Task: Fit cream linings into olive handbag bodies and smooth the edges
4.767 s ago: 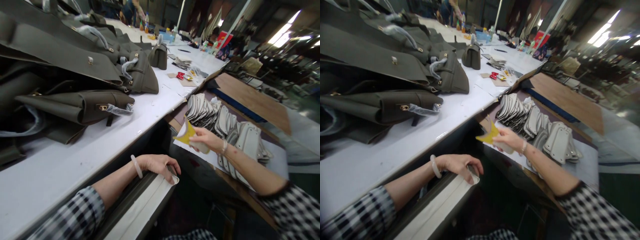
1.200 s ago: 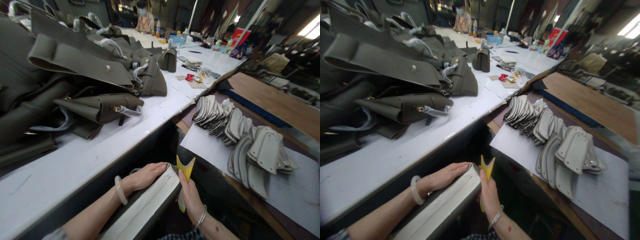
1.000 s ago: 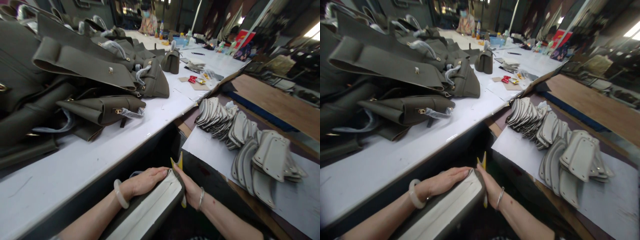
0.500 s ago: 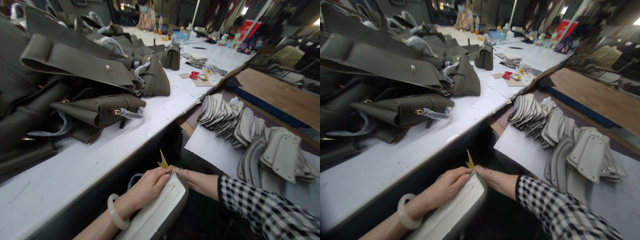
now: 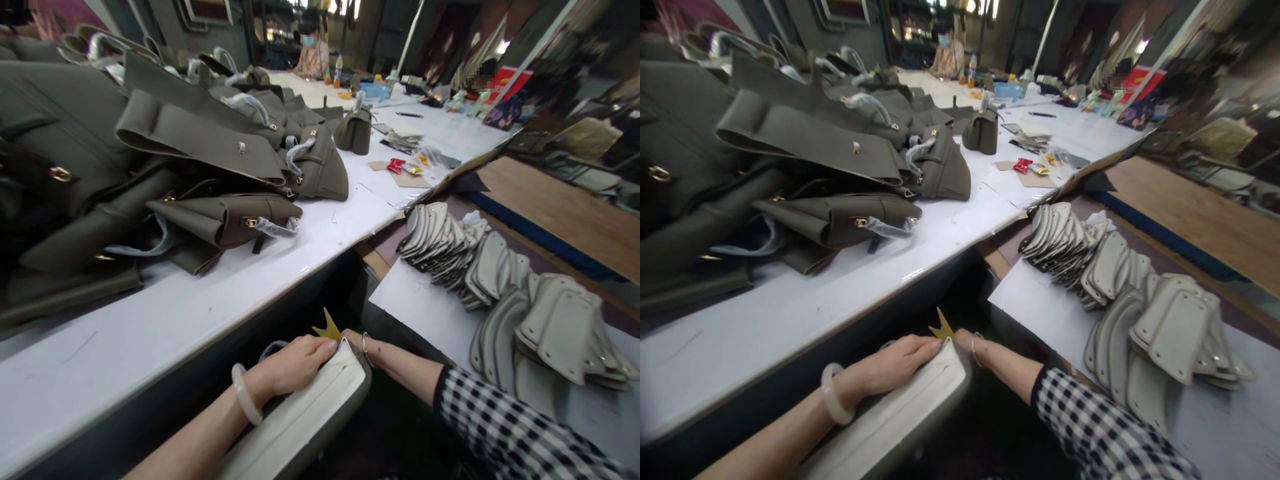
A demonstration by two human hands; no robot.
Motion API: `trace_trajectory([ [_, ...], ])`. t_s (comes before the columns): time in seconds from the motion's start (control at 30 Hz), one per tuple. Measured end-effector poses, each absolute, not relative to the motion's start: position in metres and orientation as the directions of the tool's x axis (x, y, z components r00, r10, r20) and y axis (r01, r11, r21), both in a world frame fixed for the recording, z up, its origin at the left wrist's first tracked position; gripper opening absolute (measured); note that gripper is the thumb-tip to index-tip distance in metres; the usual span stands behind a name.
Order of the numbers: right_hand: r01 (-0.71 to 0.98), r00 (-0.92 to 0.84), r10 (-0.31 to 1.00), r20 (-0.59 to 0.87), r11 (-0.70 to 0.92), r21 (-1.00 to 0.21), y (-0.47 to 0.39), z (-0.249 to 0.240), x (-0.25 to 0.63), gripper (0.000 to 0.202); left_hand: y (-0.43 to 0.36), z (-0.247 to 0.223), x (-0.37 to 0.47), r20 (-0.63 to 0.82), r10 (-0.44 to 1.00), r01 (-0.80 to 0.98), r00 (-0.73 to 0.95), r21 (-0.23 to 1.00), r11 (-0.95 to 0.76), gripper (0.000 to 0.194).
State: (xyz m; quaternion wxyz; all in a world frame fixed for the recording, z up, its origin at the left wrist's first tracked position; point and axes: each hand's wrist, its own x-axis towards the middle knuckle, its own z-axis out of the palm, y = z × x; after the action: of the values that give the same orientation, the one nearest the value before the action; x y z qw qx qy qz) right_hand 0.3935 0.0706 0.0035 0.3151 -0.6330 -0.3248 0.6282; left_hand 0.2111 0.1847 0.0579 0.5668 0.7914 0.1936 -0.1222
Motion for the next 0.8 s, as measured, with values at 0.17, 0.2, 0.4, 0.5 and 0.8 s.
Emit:
trace_trajectory([
  [0.17, 0.385, 0.170, 0.736, -0.655, -0.662, -0.643, 0.074, 0.018, 0.445, 0.048, 0.185, 0.059, 0.212, -0.398, 0.213, 0.446, 0.892, 0.851, -0.276, 0.048],
  [0.2, 0.432, 0.137, 0.729, -0.671, -0.654, -0.621, 0.072, 0.027, 0.455, 0.054, 0.186, 0.059, 0.212, -0.406, 0.210, 0.451, 0.890, 0.853, -0.262, 0.048],
  [0.4, 0.693, -0.283, 0.696, -0.660, -0.328, -0.642, 0.097, 0.063, 0.469, 0.051, 0.185, 0.055, 0.210, -0.440, 0.301, 0.486, 0.846, 0.868, -0.098, 0.058],
  [0.5, 0.757, -0.380, 0.771, -0.512, -0.059, -0.651, 0.124, 0.063, 0.460, 0.041, 0.183, 0.052, 0.208, -0.473, 0.338, 0.504, 0.813, 0.863, -0.005, 0.080],
  [0.8, 0.872, -0.395, 0.915, -0.078, 0.347, -0.347, 0.143, 0.042, 0.436, 0.060, 0.186, 0.060, 0.209, -0.398, 0.355, 0.451, 0.846, 0.889, -0.079, 0.056],
])
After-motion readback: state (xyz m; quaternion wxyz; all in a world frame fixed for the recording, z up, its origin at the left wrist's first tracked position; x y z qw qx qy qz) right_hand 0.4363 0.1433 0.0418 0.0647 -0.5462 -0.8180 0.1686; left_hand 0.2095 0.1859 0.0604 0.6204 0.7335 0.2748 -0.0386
